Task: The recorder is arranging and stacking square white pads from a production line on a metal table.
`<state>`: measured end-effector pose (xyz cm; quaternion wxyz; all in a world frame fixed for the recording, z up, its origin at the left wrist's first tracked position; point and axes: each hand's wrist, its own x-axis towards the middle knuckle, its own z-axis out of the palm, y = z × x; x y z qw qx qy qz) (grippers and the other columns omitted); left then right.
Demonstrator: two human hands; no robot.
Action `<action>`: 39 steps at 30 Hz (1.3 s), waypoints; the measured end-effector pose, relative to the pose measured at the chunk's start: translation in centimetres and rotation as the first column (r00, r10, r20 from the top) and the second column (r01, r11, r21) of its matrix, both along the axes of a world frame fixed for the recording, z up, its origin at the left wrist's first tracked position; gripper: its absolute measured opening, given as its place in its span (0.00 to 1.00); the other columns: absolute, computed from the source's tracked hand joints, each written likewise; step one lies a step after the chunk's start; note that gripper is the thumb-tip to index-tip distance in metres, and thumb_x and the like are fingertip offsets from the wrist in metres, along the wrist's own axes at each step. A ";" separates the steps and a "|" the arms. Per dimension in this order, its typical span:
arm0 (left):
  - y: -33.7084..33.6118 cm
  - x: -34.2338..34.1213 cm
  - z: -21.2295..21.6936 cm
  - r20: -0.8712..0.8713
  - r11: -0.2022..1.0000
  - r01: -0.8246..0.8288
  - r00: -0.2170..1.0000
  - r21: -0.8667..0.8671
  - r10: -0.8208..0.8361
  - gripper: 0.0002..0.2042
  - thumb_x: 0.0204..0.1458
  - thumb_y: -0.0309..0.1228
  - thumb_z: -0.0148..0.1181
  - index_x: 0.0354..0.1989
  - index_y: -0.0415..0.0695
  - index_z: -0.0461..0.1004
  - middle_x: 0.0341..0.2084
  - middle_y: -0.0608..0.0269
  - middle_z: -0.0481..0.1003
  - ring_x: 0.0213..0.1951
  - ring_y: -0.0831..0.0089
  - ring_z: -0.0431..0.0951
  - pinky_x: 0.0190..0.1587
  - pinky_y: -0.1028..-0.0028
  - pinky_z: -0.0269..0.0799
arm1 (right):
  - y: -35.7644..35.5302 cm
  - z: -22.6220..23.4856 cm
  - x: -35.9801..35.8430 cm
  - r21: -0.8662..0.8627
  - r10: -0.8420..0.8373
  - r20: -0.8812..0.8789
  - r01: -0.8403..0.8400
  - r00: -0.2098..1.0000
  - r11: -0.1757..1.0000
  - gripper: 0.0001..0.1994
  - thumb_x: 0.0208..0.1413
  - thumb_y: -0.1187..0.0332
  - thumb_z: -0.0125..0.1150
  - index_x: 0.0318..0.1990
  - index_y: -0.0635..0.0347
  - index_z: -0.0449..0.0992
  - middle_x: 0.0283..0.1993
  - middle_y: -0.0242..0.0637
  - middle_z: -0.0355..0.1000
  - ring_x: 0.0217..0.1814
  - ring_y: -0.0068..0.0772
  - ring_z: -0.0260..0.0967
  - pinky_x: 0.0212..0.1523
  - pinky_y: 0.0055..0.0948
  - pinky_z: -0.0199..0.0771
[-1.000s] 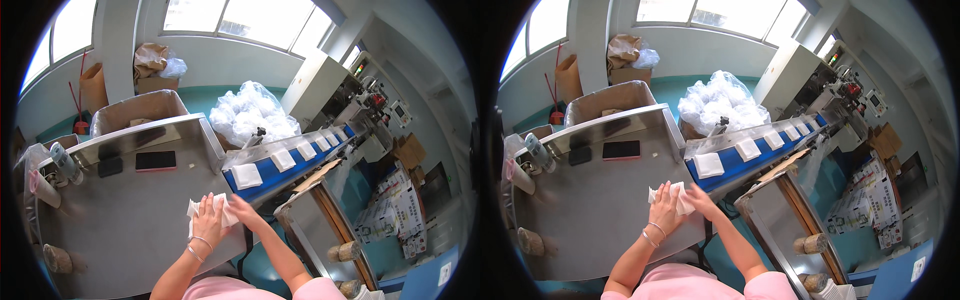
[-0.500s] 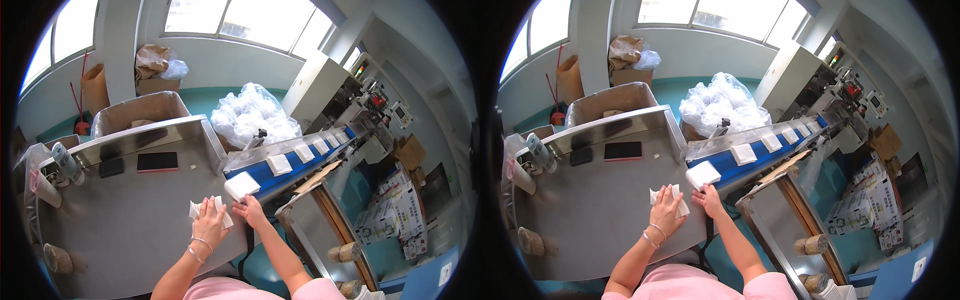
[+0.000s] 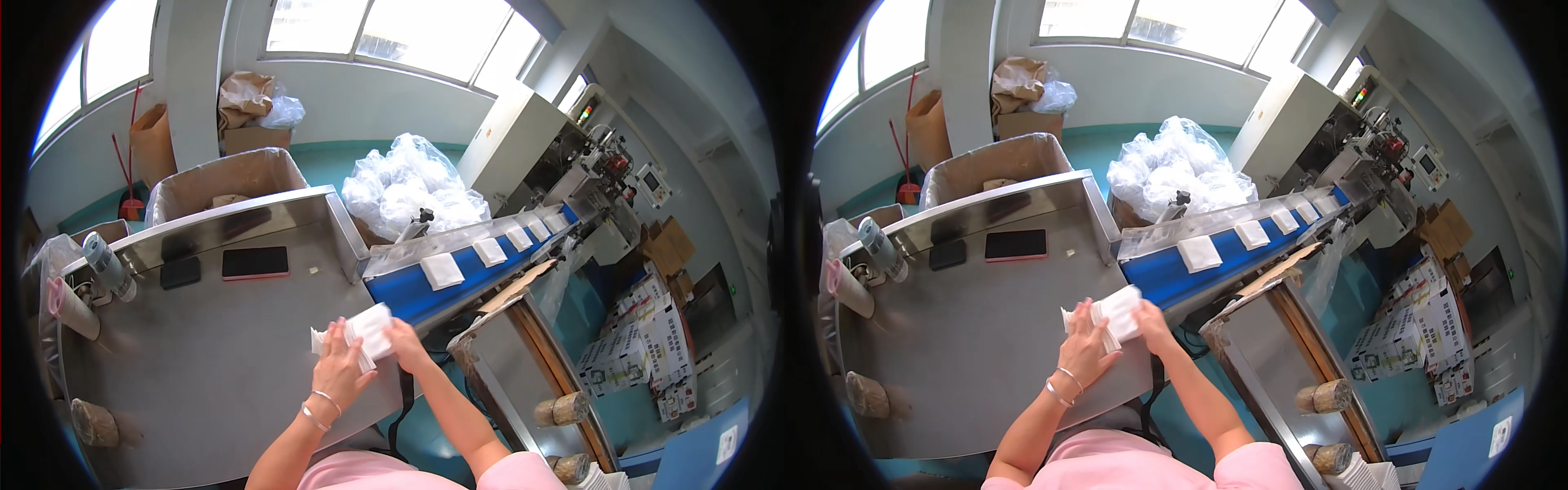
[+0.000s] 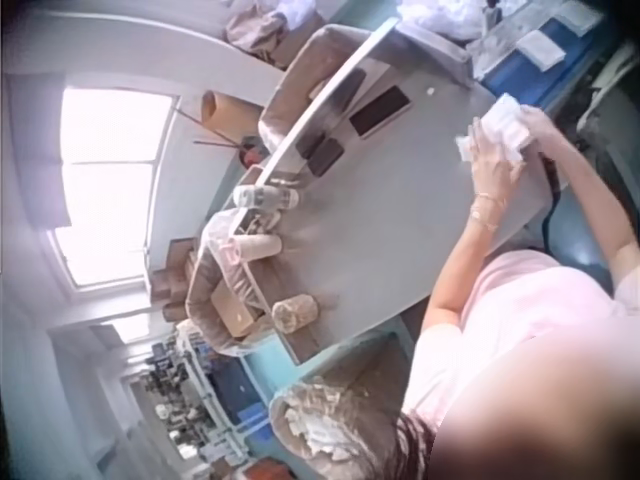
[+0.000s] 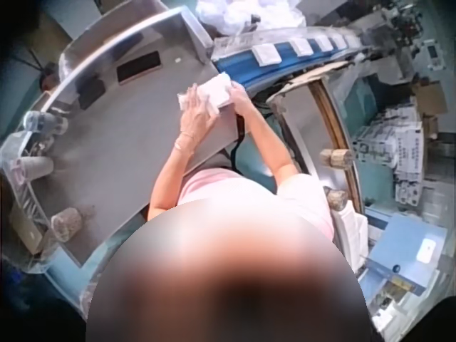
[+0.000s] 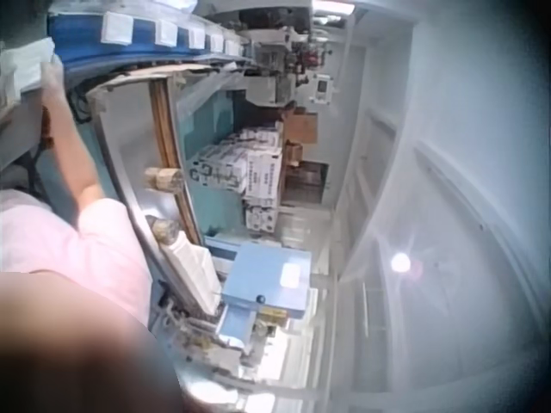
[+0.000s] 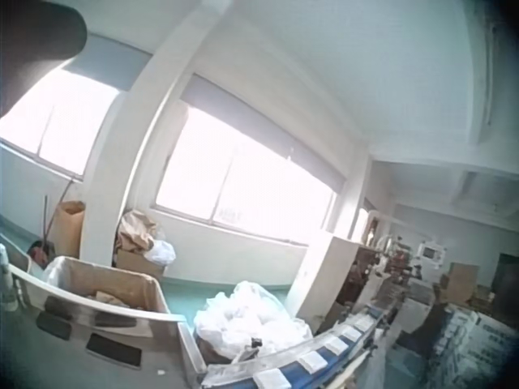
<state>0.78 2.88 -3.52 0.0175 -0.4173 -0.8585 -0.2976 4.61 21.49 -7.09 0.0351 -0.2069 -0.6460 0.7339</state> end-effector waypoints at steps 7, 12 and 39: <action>-2.8 0.1 -0.8 0.486 0.962 -0.155 0.874 0.227 0.026 0.50 0.32 0.42 0.72 0.65 0.55 0.46 0.62 0.33 0.34 0.59 0.39 0.57 0.54 0.61 0.65 | -3.0 1.4 -0.3 0.259 0.145 0.070 -0.158 0.987 0.953 0.23 0.59 0.57 0.48 0.56 0.63 0.61 0.53 0.41 0.66 0.52 0.27 0.64 0.46 0.27 0.69; -1.0 0.5 -1.2 0.369 0.988 -0.075 0.929 0.132 0.021 0.40 0.36 0.36 0.68 0.62 0.66 0.54 0.62 0.32 0.35 0.46 0.38 0.70 0.47 0.62 0.72 | -1.9 0.2 -0.7 0.248 0.268 0.251 -0.330 0.930 0.911 0.19 0.58 0.64 0.49 0.55 0.64 0.64 0.47 0.39 0.70 0.44 0.23 0.66 0.45 0.25 0.67; -1.1 0.5 -1.1 0.309 0.984 -0.082 0.950 0.155 0.030 0.35 0.34 0.31 0.70 0.56 0.60 0.63 0.62 0.33 0.41 0.48 0.41 0.70 0.44 0.63 0.74 | -0.2 -2.9 -1.0 -0.588 -0.412 -0.084 0.289 0.907 0.756 0.13 0.61 0.68 0.47 0.49 0.65 0.62 0.48 0.42 0.66 0.51 0.35 0.66 0.53 0.31 0.70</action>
